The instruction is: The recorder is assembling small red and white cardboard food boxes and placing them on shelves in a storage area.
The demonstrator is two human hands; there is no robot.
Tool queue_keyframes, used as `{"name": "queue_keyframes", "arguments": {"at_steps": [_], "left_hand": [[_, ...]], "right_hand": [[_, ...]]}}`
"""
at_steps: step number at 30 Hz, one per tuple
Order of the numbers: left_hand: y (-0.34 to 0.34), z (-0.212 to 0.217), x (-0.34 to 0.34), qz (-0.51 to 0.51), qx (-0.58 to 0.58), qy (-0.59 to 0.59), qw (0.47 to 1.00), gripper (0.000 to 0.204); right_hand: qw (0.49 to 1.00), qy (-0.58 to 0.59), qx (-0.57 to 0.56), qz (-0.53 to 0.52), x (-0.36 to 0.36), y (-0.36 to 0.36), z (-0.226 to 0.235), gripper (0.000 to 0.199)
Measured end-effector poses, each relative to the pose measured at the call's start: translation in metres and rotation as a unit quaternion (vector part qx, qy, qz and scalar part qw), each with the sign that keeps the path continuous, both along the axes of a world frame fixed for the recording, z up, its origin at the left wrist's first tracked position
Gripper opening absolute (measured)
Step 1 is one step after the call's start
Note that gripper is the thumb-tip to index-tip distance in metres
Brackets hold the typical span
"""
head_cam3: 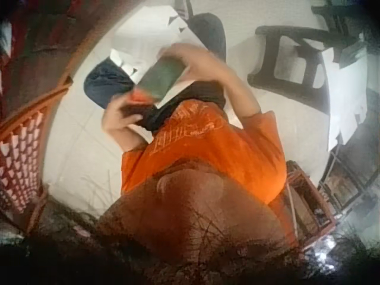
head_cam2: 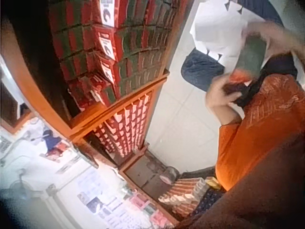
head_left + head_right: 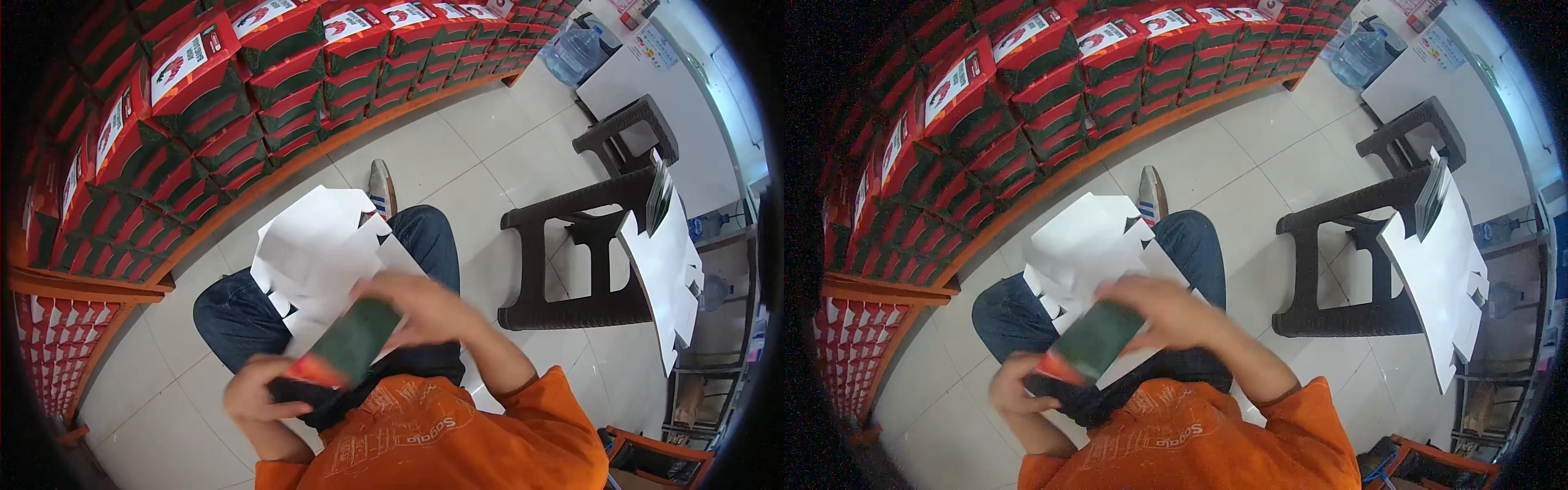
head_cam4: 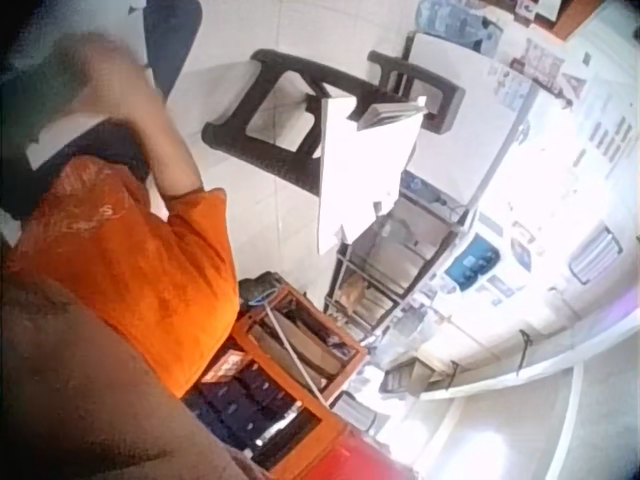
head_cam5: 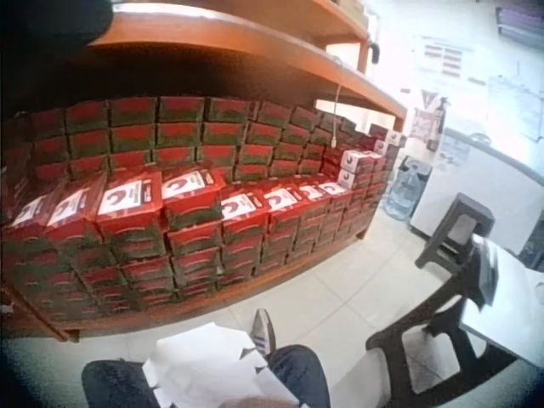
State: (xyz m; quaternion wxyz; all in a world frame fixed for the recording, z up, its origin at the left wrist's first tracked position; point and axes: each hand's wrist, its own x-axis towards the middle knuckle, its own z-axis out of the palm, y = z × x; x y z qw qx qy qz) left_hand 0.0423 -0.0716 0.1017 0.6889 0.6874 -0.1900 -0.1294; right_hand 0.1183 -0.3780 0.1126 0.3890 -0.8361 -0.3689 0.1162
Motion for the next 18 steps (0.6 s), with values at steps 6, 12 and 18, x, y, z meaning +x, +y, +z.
{"name": "queue_keyframes", "arguments": {"at_steps": [6, 12, 18], "left_hand": [[-0.023, 0.021, 0.002, 0.02, 0.16, 0.0, 0.987, 0.022], [-0.034, -0.013, 0.004, -0.04, 0.094, 0.195, 0.975, 0.023], [-0.04, -0.021, -0.005, 0.034, 0.094, 0.12, 0.988, 0.005]], "right_hand": [[0.993, -0.102, -0.002, -0.056, -0.018, 0.024, 0.022, 0.075], [0.978, 0.109, 0.178, -0.027, -0.027, 0.022, 0.017, 0.027], [0.985, -0.107, 0.077, -0.114, -0.029, 0.02, 0.03, 0.026]]}}
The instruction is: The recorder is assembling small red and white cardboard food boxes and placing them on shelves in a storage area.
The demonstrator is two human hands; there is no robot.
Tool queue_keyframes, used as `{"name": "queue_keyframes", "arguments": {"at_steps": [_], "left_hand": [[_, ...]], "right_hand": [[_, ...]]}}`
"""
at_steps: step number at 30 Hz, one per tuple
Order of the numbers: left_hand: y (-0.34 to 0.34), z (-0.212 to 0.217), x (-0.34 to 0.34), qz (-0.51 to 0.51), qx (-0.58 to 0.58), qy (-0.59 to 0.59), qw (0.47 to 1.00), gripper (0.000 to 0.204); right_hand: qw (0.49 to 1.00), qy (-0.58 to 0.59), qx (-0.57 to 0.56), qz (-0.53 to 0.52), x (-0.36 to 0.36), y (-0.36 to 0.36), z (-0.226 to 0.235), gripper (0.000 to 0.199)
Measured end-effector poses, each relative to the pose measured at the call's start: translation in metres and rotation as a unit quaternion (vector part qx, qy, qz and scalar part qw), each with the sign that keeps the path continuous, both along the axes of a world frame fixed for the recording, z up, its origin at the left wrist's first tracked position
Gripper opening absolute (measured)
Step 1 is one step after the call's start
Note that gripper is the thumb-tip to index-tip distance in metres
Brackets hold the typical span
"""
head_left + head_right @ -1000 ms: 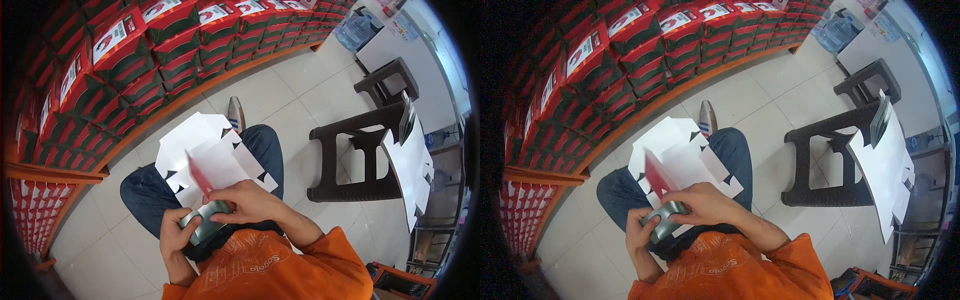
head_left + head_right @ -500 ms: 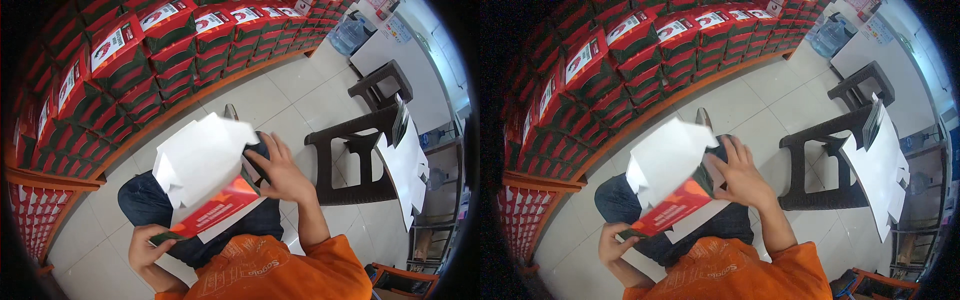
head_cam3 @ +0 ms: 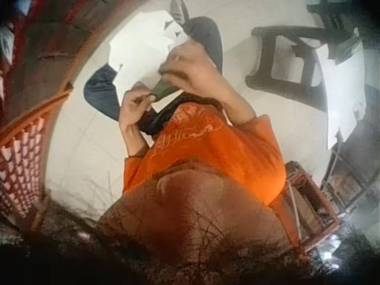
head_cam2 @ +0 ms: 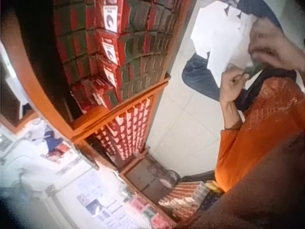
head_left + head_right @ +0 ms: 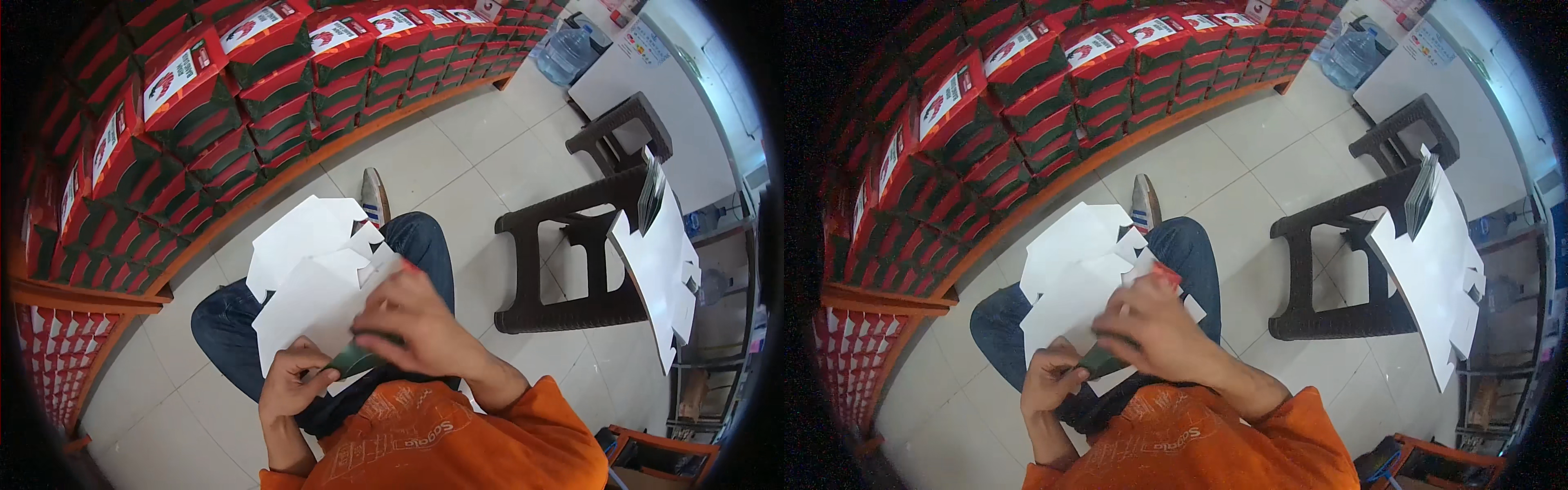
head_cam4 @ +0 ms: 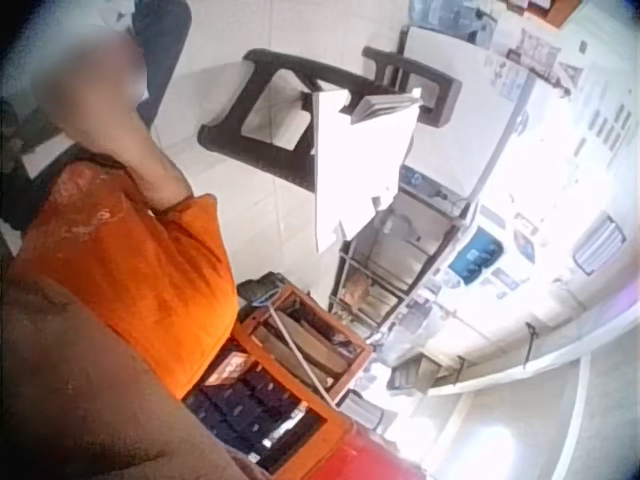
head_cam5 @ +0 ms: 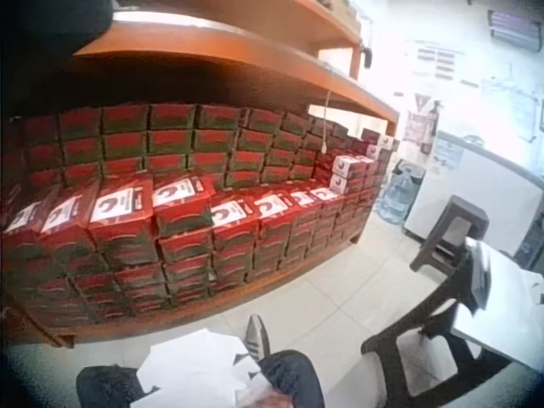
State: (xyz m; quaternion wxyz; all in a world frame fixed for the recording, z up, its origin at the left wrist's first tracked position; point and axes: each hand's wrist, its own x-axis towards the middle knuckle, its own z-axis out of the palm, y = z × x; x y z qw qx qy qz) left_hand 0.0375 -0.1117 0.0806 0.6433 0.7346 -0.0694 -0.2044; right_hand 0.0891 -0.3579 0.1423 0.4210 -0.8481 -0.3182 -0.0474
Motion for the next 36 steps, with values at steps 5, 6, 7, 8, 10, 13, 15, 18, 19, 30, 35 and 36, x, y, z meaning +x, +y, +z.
{"name": "queue_keyframes", "arguments": {"at_steps": [5, 6, 7, 8, 10, 13, 15, 18, 19, 30, 35, 36], "left_hand": [[-0.005, 0.021, 0.011, -0.082, -0.006, -0.135, 0.987, 0.016], [-0.011, 0.035, 0.008, -0.089, 0.071, -0.088, 0.99, 0.012], [-0.016, 0.041, 0.007, -0.101, 0.145, -0.04, 0.983, 0.009], [-0.016, 0.032, 0.006, -0.001, 0.055, -0.041, 0.998, 0.011], [-0.026, 0.029, 0.012, 0.215, -0.158, 0.009, 0.964, 0.016], [-0.029, 0.028, 0.011, 0.307, -0.331, 0.085, 0.888, 0.03], [-0.033, 0.025, 0.008, 0.287, -0.374, 0.106, 0.876, 0.028], [-0.041, 0.019, 0.008, 0.32, -0.32, 0.054, 0.89, 0.029], [-0.043, 0.016, 0.008, 0.331, -0.293, 0.024, 0.897, 0.029], [-0.044, -0.007, 0.017, 0.3, -0.299, 0.141, 0.895, 0.027], [-0.067, -0.006, 0.007, 0.313, -0.23, 0.021, 0.921, 0.024], [-0.067, -0.004, 0.004, 0.309, -0.287, 0.067, 0.904, 0.022]], "right_hand": [[0.964, 0.043, -0.174, 0.194, -0.012, 0.019, -0.002, 0.042], [0.984, -0.013, -0.107, 0.143, -0.01, 0.022, -0.005, 0.042], [0.994, -0.067, -0.039, 0.083, -0.008, 0.022, -0.009, 0.042], [0.989, -0.141, 0.023, 0.03, -0.003, 0.019, -0.011, 0.042], [0.986, -0.15, 0.0, 0.076, -0.001, 0.012, -0.01, 0.039], [0.986, -0.134, -0.027, 0.096, -0.005, 0.012, -0.032, 0.042], [0.985, -0.156, -0.046, 0.063, -0.002, 0.015, -0.031, 0.044], [0.978, -0.052, -0.164, 0.12, 0.006, 0.021, 0.006, 0.049], [0.978, -0.05, -0.165, 0.119, 0.004, 0.024, 0.002, 0.049], [0.976, -0.162, -0.142, 0.035, 0.001, 0.02, -0.02, 0.023], [0.96, -0.183, -0.207, 0.038, 0.008, 0.033, -0.017, 0.02], [0.966, -0.172, -0.186, 0.054, 0.016, 0.031, -0.017, 0.025]]}}
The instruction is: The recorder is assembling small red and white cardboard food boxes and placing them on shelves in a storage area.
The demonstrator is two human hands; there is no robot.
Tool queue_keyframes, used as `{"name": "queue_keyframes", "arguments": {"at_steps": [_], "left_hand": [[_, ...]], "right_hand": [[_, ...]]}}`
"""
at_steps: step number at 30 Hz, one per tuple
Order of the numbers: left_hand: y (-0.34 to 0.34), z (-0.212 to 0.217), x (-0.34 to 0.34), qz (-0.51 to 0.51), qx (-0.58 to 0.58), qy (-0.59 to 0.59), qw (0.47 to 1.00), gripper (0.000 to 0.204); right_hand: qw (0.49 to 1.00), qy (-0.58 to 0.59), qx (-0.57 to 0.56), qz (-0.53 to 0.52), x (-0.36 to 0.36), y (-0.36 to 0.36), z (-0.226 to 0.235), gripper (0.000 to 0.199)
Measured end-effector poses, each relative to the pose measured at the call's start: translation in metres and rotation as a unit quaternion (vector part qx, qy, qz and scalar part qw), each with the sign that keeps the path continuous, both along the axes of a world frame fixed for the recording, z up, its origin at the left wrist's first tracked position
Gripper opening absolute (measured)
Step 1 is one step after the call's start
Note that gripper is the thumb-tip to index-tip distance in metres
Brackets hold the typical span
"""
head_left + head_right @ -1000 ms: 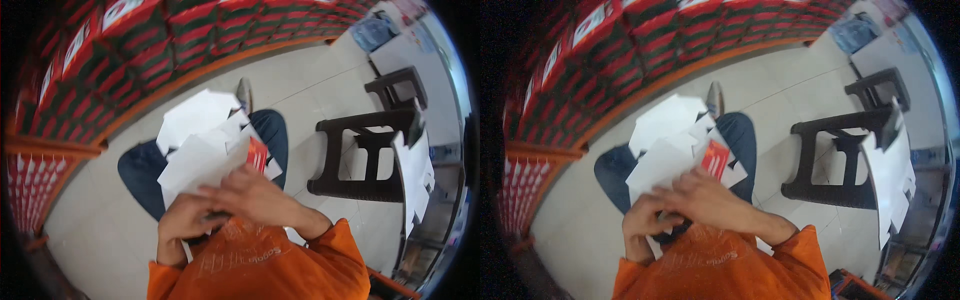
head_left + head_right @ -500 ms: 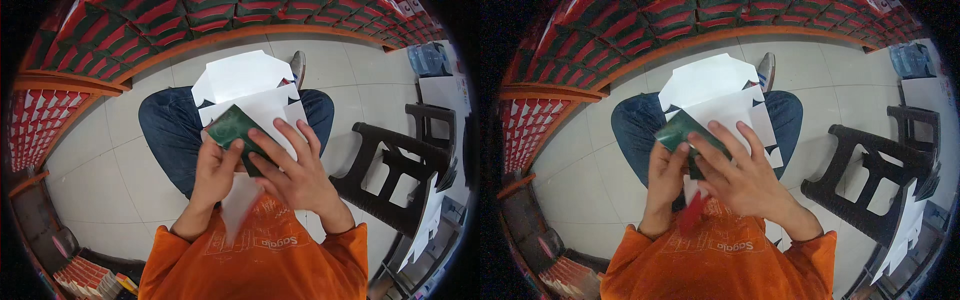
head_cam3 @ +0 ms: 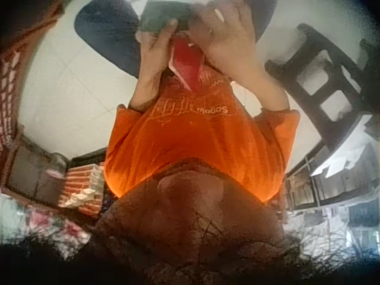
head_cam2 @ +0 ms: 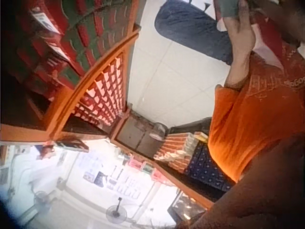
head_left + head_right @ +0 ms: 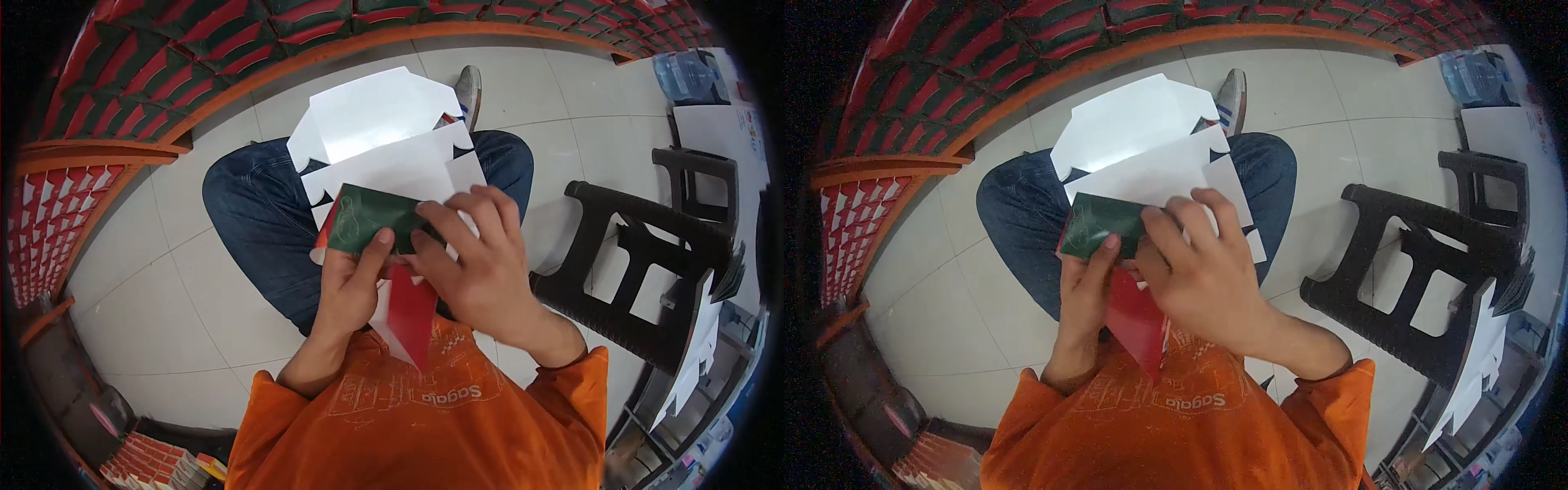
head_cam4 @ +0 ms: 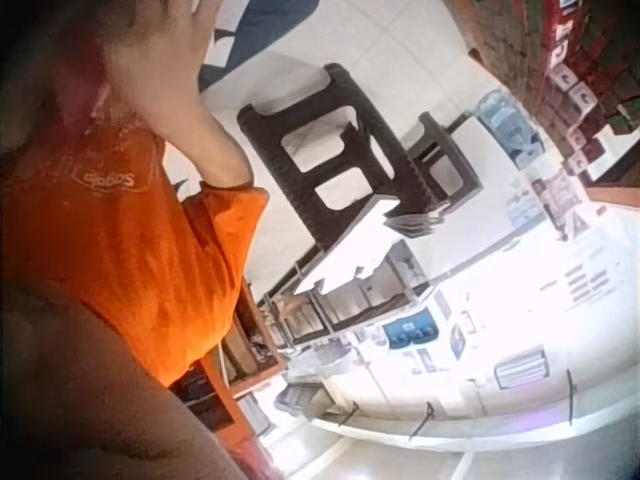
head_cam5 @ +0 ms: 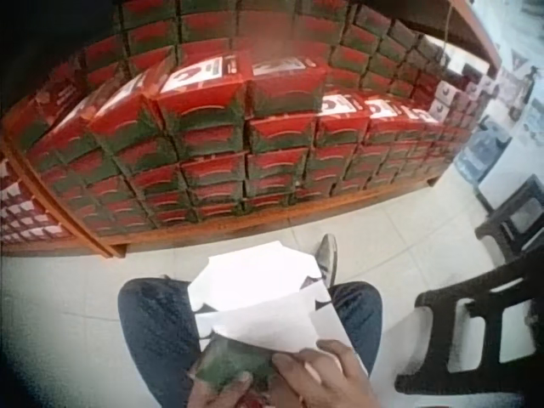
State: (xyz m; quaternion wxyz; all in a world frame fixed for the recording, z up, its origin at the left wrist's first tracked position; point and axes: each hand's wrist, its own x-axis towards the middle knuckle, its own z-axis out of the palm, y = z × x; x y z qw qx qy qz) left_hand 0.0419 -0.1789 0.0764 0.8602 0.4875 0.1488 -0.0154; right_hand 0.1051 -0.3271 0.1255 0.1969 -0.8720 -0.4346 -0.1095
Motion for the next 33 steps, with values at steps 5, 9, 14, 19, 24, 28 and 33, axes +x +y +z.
{"name": "queue_keyframes", "arguments": {"at_steps": [5, 9, 14, 19, 24, 28, 33], "left_hand": [[0.013, -0.006, 0.002, -0.156, 0.058, 0.072, 0.983, 0.027], [0.012, -0.022, 0.03, -0.037, 0.034, 0.019, 0.999, 0.031], [0.006, -0.047, 0.019, -0.042, 0.04, -0.039, 0.998, 0.041], [0.019, -0.048, 0.006, -0.11, 0.44, -0.193, 0.87, 0.045], [0.05, -0.063, -0.007, -0.25, 0.139, -0.02, 0.958, 0.06], [0.159, -0.02, -0.029, -0.291, 0.016, -0.068, 0.954, 0.089], [0.099, -0.018, -0.056, -0.048, 0.223, -0.174, 0.958, 0.094]], "right_hand": [[0.926, 0.377, -0.004, -0.033, 0.034, -0.005, -0.012, 0.053], [0.764, 0.459, 0.448, -0.073, 0.02, -0.02, -0.04, 0.044], [0.981, 0.184, 0.058, 0.022, 0.008, -0.026, -0.022, 0.05], [0.984, 0.171, 0.01, 0.045, 0.024, -0.012, -0.018, 0.072], [0.96, 0.269, -0.005, 0.079, 0.024, -0.001, -0.036, 0.087], [0.91, 0.361, 0.193, -0.071, 0.021, -0.017, -0.064, 0.064], [0.564, 0.639, 0.505, -0.133, -0.006, -0.006, -0.091, 0.029]]}}
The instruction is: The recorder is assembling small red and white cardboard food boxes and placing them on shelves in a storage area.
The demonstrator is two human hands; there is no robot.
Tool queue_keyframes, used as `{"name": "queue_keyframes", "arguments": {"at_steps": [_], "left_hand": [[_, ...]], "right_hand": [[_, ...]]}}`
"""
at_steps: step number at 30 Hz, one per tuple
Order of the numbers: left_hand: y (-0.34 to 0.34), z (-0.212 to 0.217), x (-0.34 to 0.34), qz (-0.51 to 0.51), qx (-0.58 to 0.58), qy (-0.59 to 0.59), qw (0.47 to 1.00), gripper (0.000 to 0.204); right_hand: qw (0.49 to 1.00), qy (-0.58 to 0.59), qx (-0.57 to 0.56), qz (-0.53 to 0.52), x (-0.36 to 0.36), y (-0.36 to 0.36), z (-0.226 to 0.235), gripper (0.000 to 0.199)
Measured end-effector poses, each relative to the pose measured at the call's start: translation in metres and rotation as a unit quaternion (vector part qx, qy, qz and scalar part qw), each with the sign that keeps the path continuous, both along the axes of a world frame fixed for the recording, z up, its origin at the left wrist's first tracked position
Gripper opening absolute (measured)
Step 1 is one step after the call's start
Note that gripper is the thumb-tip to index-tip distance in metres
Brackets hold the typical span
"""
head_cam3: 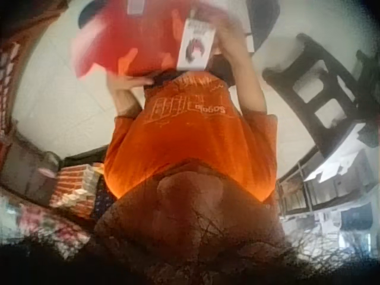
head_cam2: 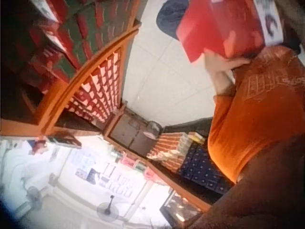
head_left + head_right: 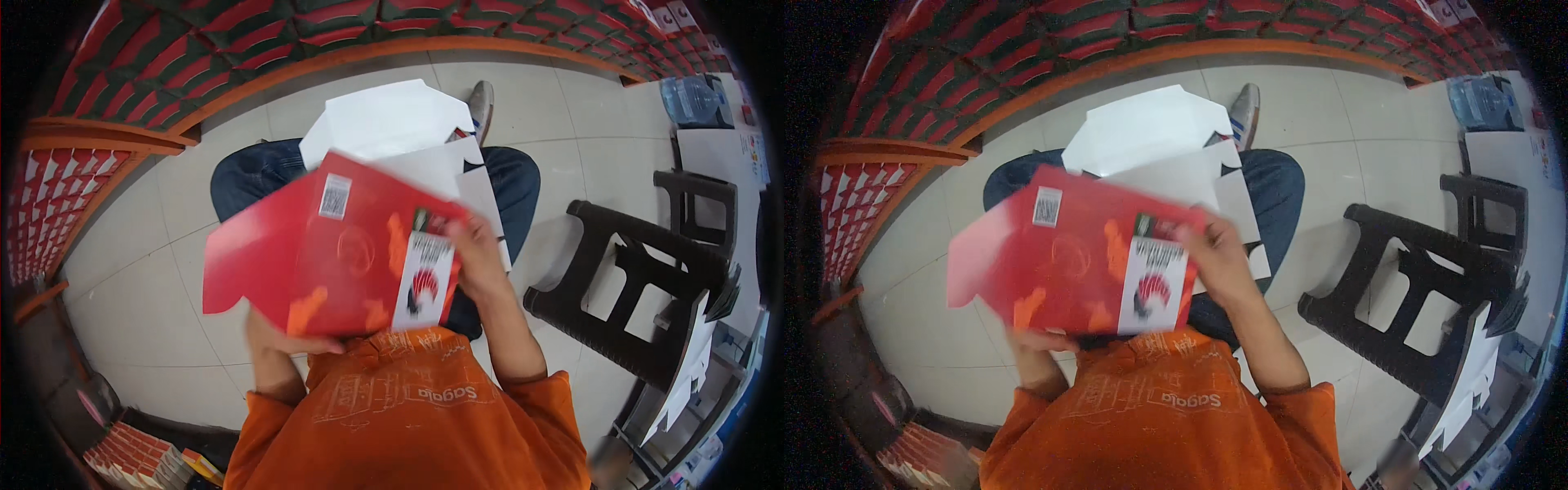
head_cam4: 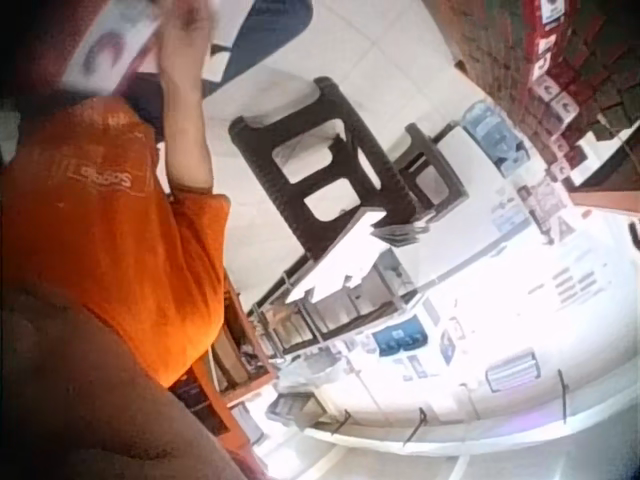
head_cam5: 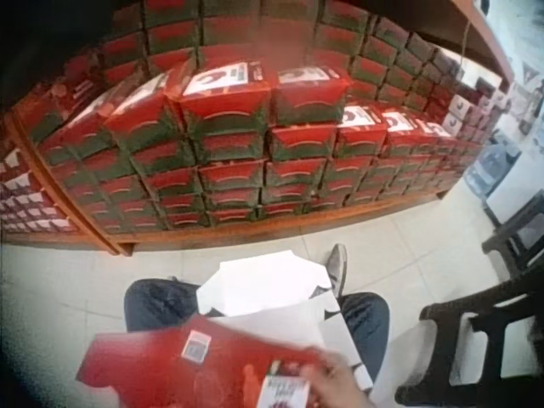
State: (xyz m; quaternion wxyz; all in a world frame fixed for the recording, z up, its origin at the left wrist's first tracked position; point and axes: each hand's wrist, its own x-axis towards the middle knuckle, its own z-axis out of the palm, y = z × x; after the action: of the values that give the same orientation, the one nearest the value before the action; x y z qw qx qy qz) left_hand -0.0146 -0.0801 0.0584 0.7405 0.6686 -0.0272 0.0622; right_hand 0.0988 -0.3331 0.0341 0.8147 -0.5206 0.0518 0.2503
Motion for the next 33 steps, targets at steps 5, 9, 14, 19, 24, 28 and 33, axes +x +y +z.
{"name": "queue_keyframes", "arguments": {"at_steps": [5, 9, 14, 19, 24, 28, 33], "left_hand": [[-0.047, 0.0, 0.054, -0.092, -0.192, 0.015, 0.977, 0.09], [-0.05, 0.013, 0.05, -0.087, -0.224, 0.107, 0.965, 0.096], [-0.056, 0.027, 0.056, -0.045, -0.179, 0.109, 0.977, 0.105], [-0.042, 0.008, 0.069, -0.266, -0.195, 0.134, 0.935, 0.101], [-0.061, -0.002, 0.118, -0.103, -0.546, -0.026, 0.831, 0.099], [-0.131, -0.058, 0.142, -0.044, -0.352, 0.018, 0.935, 0.073], [-0.209, -0.07, 0.128, -0.011, 0.308, 0.085, 0.947, 0.096]], "right_hand": [[0.862, -0.38, -0.331, -0.061, -0.003, 0.044, 0.031, 0.035], [0.771, -0.544, -0.331, -0.002, -0.004, 0.028, 0.041, 0.062], [0.727, -0.568, -0.381, -0.063, -0.009, 0.027, 0.042, 0.062], [0.809, -0.535, -0.179, -0.165, 0.007, 0.034, 0.04, 0.045], [0.966, -0.194, -0.134, 0.104, -0.011, 0.005, 0.067, 0.046], [0.866, -0.236, -0.428, -0.107, 0.044, -0.051, 0.097, 0.043], [0.915, -0.27, -0.137, -0.265, 0.265, -0.094, 0.165, 0.042]]}}
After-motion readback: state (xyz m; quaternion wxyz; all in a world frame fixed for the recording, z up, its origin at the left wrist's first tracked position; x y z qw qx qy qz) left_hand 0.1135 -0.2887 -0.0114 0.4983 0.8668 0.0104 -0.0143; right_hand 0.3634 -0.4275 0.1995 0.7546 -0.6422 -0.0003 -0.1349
